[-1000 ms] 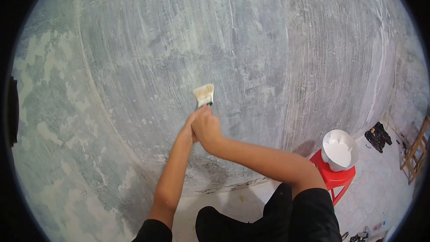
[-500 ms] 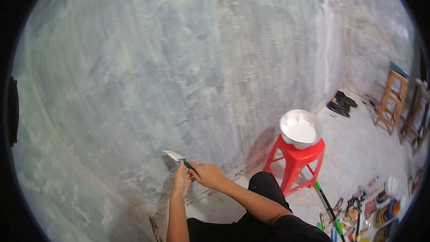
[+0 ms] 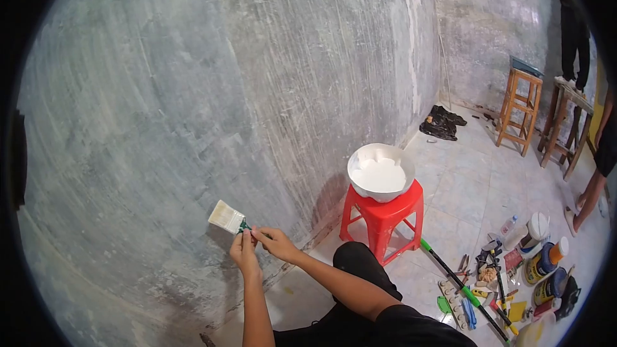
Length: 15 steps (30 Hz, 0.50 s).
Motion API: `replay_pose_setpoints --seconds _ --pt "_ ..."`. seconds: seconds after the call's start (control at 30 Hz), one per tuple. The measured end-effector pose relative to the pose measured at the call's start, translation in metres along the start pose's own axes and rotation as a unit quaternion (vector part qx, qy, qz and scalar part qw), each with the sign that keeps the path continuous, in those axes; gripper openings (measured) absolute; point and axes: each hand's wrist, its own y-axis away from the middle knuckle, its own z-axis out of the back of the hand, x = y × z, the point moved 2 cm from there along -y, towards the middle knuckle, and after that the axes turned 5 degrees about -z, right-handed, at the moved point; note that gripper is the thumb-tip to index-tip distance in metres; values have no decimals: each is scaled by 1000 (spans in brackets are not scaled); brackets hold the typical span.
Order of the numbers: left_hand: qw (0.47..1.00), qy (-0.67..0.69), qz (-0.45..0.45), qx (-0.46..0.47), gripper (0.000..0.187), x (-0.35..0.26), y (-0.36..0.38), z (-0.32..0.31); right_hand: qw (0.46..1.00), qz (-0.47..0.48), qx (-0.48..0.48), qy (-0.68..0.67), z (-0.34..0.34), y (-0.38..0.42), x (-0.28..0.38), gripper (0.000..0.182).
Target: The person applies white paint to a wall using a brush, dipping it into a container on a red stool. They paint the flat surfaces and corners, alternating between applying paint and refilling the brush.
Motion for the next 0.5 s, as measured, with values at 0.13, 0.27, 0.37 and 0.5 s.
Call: replay_pose_setpoints --seconds 0.13,0.27,0.37,0.5 --pt "999 -28 -43 -13 24 -14 -12 0 1000 16 10 -19 -16 -10 10 43" --pt "987 -112 -111 -23 30 -75 -49 9 988 150 -3 -32 -59 -34 69 46" --pt "973 -135 -185 -10 34 -150 -97 8 975 205 51 -62 -91 -64 136 42" --pt "923 -198 -324 55 44 -268 -175 -9 951 293 84 -49 -121 -101 256 36"
